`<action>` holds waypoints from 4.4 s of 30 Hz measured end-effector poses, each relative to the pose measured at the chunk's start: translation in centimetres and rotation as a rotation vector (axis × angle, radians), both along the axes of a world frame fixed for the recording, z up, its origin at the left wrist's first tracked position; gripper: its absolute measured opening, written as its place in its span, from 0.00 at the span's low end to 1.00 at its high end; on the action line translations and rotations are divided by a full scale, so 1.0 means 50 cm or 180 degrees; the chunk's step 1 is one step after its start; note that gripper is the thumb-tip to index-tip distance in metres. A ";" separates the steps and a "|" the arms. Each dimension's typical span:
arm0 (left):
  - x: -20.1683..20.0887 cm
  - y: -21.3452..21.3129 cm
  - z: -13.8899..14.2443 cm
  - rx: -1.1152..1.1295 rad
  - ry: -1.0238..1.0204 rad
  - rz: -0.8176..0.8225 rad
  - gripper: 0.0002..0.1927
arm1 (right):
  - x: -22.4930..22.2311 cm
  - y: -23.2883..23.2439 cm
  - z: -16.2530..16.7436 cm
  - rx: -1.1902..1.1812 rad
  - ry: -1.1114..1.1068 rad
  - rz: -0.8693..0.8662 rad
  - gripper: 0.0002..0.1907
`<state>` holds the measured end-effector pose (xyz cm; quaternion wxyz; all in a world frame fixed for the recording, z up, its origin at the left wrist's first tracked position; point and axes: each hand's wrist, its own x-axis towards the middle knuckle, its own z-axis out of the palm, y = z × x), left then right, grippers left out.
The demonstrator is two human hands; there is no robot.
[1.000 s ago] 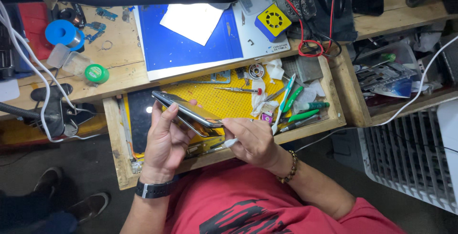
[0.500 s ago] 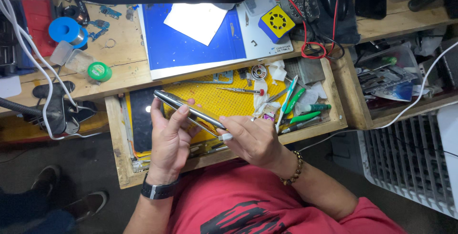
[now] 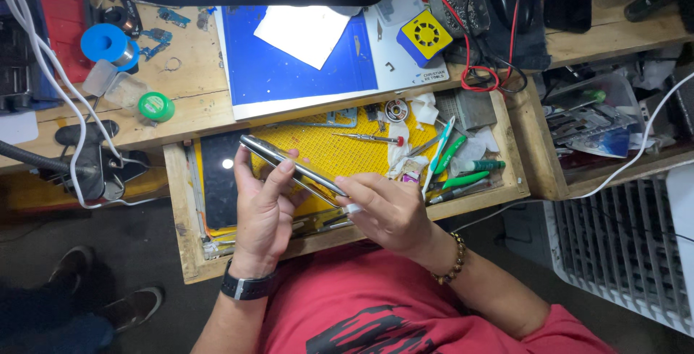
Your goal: The person connects a charging cable to a smartphone and navigates its screen. They then place the phone on the workbench and handle several other smartphones, turning them over and interacting with their touchscreens. The person also picks up a tube of adhesive.
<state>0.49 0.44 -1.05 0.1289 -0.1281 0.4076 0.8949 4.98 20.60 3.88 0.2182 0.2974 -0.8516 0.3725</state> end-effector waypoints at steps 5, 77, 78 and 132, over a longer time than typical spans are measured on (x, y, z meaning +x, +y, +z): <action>0.008 0.013 0.007 -0.0321 0.0160 0.0100 0.44 | 0.005 -0.011 0.010 0.0175 -0.0141 -0.0288 0.18; -0.018 0.019 -0.003 -0.0578 0.0028 -0.0014 0.45 | 0.000 0.013 -0.067 -0.0066 -0.0781 -0.0124 0.25; -0.023 0.019 -0.001 -0.0611 0.0021 -0.0032 0.45 | -0.004 0.012 -0.063 -0.0026 -0.0772 -0.0109 0.25; 0.004 -0.065 -0.023 -0.1576 0.0493 -0.1139 0.42 | -0.089 0.078 -0.087 -0.3126 -0.4421 0.0086 0.18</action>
